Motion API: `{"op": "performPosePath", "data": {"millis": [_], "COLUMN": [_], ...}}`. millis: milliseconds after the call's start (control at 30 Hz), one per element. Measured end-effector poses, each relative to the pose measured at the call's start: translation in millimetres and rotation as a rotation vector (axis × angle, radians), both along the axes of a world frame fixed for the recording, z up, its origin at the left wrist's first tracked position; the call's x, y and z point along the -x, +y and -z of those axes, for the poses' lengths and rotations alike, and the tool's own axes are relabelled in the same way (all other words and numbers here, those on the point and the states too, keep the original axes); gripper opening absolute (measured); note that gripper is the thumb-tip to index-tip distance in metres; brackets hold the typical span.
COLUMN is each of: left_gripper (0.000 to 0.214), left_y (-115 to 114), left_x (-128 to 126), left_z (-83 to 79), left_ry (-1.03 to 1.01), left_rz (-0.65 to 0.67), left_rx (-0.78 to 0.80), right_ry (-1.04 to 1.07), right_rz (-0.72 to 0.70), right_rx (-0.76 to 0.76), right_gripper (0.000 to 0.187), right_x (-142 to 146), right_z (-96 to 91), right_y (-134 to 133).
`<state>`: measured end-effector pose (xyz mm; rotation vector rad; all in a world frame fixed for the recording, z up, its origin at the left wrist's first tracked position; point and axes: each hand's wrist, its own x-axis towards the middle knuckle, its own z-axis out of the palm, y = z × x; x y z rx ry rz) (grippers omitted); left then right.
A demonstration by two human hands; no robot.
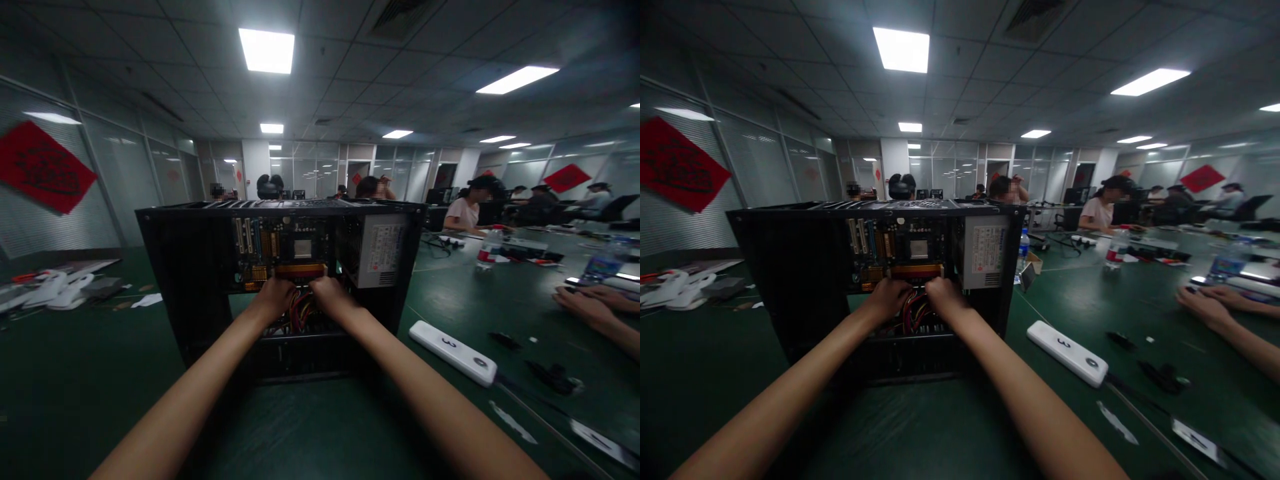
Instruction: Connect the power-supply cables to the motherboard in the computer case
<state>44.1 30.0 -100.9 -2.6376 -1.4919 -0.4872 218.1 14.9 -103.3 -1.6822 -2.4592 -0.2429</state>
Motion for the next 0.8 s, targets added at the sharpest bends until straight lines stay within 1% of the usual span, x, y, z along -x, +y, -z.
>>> {"op": "performPosePath", "data": {"millis": [267, 533, 800], "left_gripper": [0.03, 0.032, 0.031], "left_y": [5.4, -0.3, 0.8], "left_x": [0.9, -1.3, 0.3], "left_z": [4.8, -2.7, -0.9], "left_ry": [0.013, 0.048, 0.039], "left_rz": [0.004, 0.006, 0.024], "left_rx": [-0.031, -0.024, -0.02], "right_ry": [-0.002, 0.008, 0.019], "right_rz": [0.006, -0.001, 0.015], "right_rx": [-0.014, 0.013, -0.011], "right_gripper": [0.03, 0.03, 0.028], "right_x": [1.5, 1.6, 1.3], "right_z": [-4.0, -6.6, -5.0], "right_y": [-6.0, -7.0, -4.9]}}
